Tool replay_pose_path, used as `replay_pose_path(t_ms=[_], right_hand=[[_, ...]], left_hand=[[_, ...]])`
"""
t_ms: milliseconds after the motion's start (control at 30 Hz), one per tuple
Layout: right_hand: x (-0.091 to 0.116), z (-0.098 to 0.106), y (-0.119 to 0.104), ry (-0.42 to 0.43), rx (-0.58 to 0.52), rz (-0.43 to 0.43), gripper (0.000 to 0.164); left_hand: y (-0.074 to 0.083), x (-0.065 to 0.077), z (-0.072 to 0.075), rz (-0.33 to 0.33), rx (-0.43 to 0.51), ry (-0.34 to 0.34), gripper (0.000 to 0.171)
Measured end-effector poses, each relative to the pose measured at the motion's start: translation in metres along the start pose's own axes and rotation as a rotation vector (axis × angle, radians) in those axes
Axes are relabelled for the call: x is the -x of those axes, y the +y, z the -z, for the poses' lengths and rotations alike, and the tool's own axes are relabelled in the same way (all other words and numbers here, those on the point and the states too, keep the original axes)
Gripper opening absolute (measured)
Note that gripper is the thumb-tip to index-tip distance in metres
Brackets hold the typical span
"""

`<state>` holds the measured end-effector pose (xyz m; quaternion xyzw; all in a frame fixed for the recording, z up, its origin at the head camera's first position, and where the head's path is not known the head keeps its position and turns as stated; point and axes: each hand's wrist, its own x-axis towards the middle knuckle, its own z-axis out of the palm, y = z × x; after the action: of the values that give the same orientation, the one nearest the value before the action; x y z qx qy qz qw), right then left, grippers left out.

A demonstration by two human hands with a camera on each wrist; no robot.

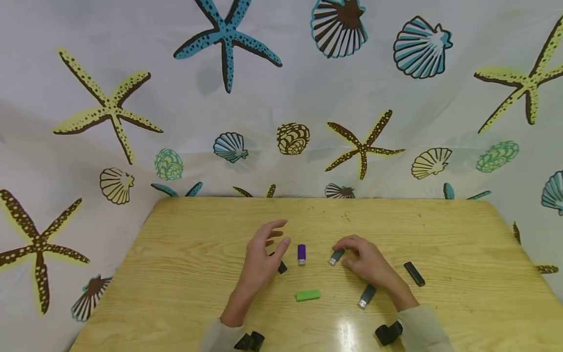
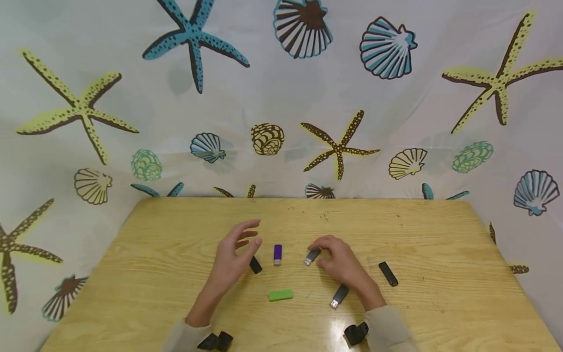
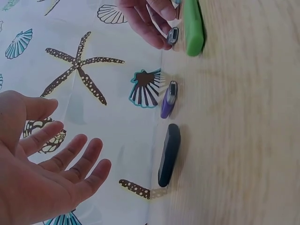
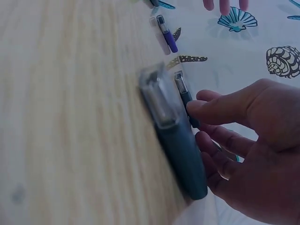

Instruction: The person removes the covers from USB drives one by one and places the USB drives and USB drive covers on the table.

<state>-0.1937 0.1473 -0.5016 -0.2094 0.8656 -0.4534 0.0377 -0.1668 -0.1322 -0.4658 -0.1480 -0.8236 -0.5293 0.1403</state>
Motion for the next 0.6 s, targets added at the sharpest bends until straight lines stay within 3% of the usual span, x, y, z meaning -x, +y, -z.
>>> replay_pose_path(t_ms=[167,600], right_hand=[[-0.001,-0.002,0.001,-0.008,0.054,0.009,0.031],[0.0,0.001,-0.003,-0.061,0.139,0.001,0.016]], left_hand=[[0.001,0.001,-0.006,-0.012,0.029,-0.013,0.038],[0.001,0.0,-0.027,0.034,0.075,-0.067,0.036]])
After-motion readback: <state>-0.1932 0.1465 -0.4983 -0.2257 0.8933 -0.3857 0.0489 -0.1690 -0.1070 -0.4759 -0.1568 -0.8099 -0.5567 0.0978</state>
